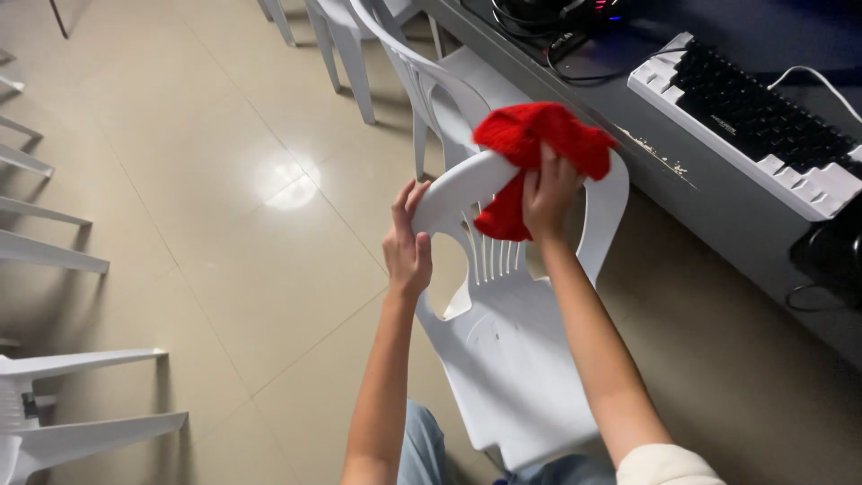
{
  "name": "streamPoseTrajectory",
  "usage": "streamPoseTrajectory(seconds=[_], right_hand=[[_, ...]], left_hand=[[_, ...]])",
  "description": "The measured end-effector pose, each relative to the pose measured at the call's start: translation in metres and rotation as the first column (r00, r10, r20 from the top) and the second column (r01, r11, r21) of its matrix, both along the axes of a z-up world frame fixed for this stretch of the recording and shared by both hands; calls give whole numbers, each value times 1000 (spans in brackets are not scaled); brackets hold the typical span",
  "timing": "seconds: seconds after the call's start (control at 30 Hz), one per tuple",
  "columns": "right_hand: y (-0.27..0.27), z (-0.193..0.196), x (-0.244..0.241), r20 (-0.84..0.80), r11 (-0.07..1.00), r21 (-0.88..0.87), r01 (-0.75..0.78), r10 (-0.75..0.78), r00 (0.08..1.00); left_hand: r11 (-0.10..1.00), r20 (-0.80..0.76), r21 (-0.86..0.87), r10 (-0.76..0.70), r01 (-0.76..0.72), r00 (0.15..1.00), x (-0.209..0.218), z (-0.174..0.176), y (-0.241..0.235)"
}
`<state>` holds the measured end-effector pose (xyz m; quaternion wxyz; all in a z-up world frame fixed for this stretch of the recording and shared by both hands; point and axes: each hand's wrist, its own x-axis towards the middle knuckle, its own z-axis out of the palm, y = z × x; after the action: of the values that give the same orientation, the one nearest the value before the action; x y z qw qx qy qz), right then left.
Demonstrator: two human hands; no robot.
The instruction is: The person sprays a red cloth with a spray bottle and wipes the seat and backrest of several white plastic chairs in a room with computer equipment.
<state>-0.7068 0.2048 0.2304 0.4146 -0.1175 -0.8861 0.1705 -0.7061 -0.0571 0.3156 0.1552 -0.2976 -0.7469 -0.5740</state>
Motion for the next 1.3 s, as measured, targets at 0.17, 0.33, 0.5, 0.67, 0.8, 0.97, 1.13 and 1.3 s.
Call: streamPoseTrajectory(seconds=[0.17,0.33,0.5,0.67,0.8,0.97,1.13,1.3], right_hand=[[-71,8,-20,-186,972,-161,-169,138,973],[-115,-17,-25,-27,955,132,-264,270,963],[-20,-12,-40,-194,963,-23,-267,258,946],[0,5,-50,-517,993,85,83,-27,855],[-91,-23,-61,-450,961,-18,-277,240,860],[-176,-78,14,-188,744,-40,-667,650,736],[-182,-138,79,-121,583,-169,-794,788,604],[-167,-109,40,-19,597,-74,-799,800,599]], left_hand=[[997,183,54,-66,57,981,-4,-1,-3],[776,139,529,-479,344,867,-26,-31,-13],[879,19,274,-411,390,911,-21,-42,-21],[882,-150,256,-368,395,918,-20,-68,-37],[832,-176,405,-335,379,926,-16,-107,-21],[600,-131,691,-446,404,886,-20,-138,-22],[615,-125,692,-413,378,902,28,-175,-24],[600,17,740,-468,304,883,14,-251,-13]])
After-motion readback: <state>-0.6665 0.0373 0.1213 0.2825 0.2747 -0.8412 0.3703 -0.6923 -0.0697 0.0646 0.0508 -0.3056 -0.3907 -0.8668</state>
